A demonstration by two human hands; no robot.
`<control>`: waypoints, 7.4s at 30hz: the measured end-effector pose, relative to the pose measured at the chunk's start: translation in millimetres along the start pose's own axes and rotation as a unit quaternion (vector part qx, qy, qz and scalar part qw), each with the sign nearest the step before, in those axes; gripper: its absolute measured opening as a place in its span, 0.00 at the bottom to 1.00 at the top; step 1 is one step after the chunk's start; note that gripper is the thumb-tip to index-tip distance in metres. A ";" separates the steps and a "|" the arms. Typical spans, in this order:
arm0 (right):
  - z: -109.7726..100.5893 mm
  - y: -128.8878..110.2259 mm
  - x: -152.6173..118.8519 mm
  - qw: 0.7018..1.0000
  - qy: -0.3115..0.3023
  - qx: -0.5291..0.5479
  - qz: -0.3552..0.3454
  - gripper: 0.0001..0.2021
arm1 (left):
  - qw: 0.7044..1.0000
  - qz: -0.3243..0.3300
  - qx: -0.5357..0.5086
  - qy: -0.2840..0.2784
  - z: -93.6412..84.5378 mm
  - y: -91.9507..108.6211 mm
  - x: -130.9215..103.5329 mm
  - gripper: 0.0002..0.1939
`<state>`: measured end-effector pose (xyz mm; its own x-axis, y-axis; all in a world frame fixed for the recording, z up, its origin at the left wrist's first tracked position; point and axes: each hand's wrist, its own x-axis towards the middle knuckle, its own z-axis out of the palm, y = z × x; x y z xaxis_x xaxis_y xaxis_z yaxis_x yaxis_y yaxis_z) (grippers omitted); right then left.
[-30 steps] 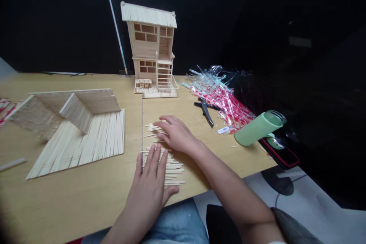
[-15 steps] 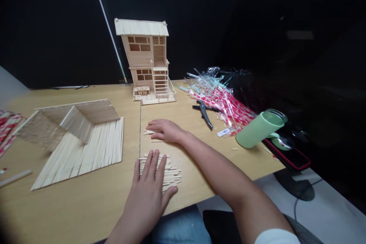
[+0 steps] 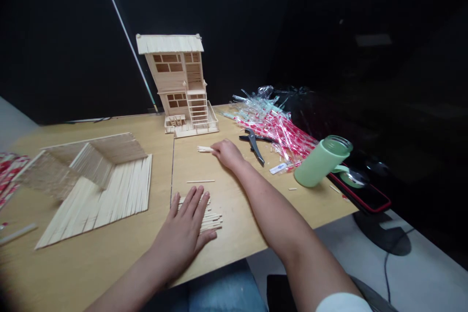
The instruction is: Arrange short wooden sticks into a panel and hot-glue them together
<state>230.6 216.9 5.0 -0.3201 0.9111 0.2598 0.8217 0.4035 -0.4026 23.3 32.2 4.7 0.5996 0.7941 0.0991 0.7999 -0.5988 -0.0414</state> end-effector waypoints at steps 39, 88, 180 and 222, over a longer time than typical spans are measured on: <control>35.8 -77.7 -54.9 0.902 0.044 0.426 0.057 0.32 | 0.996 -0.056 -0.046 -0.046 2.3 -51.9 41.2 0.48; 49.3 -135.2 -5.4 0.973 -0.178 0.043 -0.140 0.34 | 0.997 0.006 -0.062 0.055 6.7 -22.7 -37.9 0.29; 14.5 -139.4 -180.1 0.993 -0.060 -0.040 0.096 0.43 | 0.986 -0.085 -0.122 -0.073 -10.8 -53.1 39.6 0.36; 15.9 -144.9 -202.3 0.993 -0.025 -0.037 0.110 0.39 | 0.994 0.043 -0.090 -0.043 -4.8 -33.7 22.6 0.49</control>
<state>168.8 -24.5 -3.2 -0.1494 0.9804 0.1285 0.9064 0.1877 -0.3785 9.8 69.9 13.1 0.6717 0.7406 0.0169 0.7326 -0.6675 0.1335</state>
